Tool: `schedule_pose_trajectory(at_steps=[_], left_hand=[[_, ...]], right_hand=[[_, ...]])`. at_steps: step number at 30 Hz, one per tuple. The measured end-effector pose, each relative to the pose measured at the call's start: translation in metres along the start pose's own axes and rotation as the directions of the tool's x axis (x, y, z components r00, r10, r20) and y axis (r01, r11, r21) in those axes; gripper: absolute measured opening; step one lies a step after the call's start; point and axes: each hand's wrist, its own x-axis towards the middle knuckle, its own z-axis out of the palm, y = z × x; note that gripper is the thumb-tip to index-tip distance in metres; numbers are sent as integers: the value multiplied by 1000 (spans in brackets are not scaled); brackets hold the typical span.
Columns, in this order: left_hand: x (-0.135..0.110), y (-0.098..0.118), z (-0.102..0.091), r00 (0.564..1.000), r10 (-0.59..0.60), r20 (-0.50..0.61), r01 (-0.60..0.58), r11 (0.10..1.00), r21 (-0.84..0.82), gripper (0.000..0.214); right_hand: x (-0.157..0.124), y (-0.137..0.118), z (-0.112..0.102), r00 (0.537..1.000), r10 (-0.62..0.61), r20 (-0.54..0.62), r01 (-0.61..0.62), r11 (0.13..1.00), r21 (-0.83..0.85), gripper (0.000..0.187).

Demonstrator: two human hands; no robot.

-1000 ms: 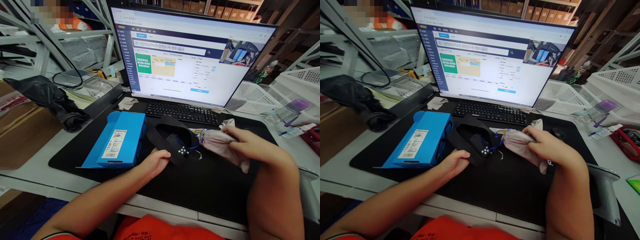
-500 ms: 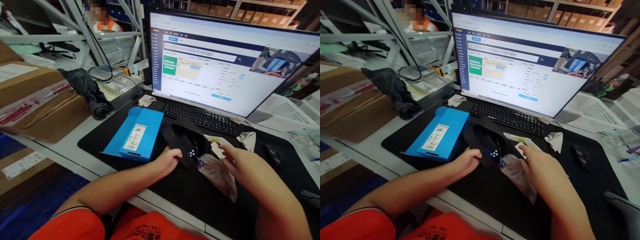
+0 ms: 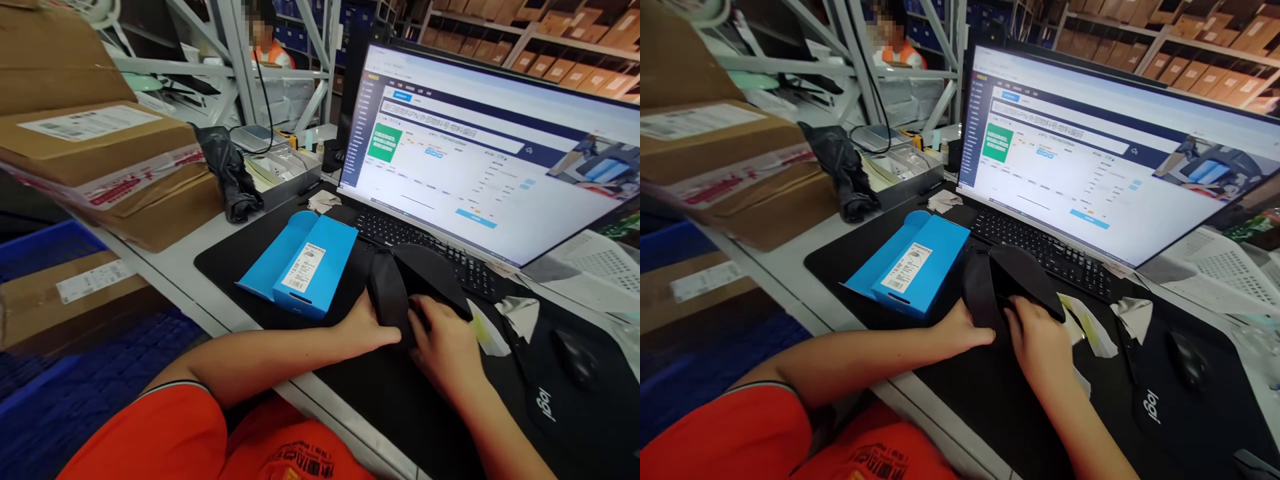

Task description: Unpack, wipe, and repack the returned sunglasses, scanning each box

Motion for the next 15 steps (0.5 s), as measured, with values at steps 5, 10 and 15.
schedule_pose_trajectory(at_steps=[5, 10, 15], left_hand=[[3, 7, 2, 991, -44, -127, 14, 974, -228, 57], [4, 4, 4, 974, -199, -108, 139, 902, -409, 53], [7, -6, 3, 928, -354, -114, 257, 832, -491, 26]], right_hand=[[-16, 17, -42, 977, 121, -175, -121, 993, 11, 22], [-14, 71, -70, 869, 492, -53, -488, 870, 66, 26], [-8, 88, -62, 861, 505, 64, -505, 832, 231, 13]])
